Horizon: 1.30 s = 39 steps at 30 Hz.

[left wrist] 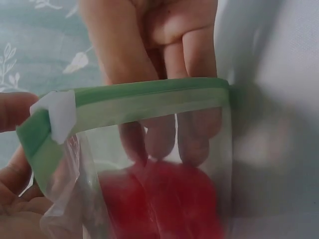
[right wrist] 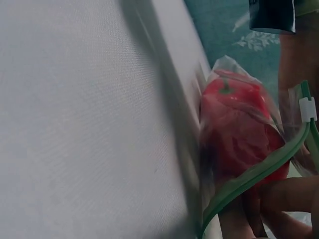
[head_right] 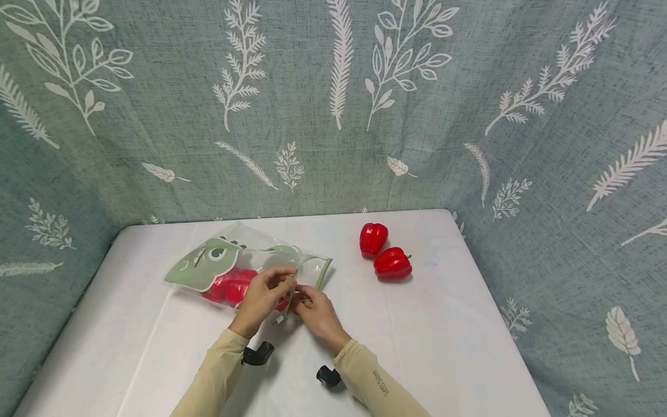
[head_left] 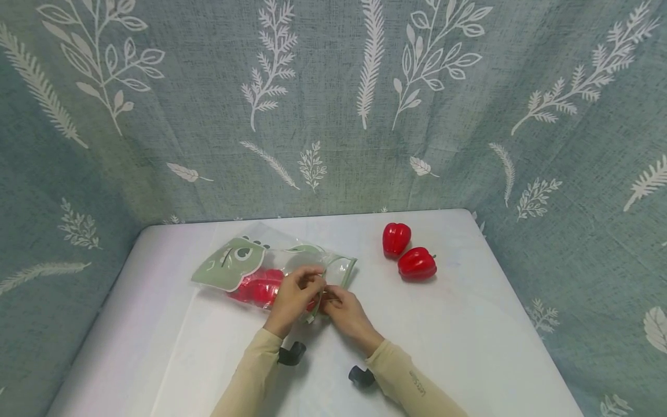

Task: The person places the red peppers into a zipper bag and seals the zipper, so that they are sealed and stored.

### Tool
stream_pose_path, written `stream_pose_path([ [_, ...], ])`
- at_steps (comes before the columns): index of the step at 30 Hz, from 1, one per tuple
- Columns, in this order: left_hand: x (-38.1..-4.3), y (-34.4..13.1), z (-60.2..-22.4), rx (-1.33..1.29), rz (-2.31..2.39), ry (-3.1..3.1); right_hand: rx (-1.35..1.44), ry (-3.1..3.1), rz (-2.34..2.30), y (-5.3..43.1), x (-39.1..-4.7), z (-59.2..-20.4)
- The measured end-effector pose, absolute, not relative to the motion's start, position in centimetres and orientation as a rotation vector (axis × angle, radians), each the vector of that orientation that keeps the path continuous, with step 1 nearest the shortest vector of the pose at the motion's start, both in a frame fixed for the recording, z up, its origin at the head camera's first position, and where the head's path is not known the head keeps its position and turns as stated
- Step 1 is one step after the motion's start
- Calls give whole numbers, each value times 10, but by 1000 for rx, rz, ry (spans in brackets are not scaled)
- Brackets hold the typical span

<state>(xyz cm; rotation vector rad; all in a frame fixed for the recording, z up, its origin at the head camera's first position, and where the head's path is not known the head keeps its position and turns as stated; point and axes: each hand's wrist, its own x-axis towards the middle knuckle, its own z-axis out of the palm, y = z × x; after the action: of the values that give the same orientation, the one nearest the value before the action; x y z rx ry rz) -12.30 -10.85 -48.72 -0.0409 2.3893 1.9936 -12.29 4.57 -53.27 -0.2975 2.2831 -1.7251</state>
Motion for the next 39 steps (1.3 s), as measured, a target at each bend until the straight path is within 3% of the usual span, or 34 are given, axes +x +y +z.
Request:
stream_pose_path([
  [11,-121,-106,-487,-102,1963,2397,-305,2278,-1645,42,-123,-532],
  [26,-108,-104,-454,-88,1984,2379,-288,2258,-1707,52,-125,-527],
  [39,-122,-112,-486,-144,1978,2312,-258,2453,-1781,101,-129,-501],
])
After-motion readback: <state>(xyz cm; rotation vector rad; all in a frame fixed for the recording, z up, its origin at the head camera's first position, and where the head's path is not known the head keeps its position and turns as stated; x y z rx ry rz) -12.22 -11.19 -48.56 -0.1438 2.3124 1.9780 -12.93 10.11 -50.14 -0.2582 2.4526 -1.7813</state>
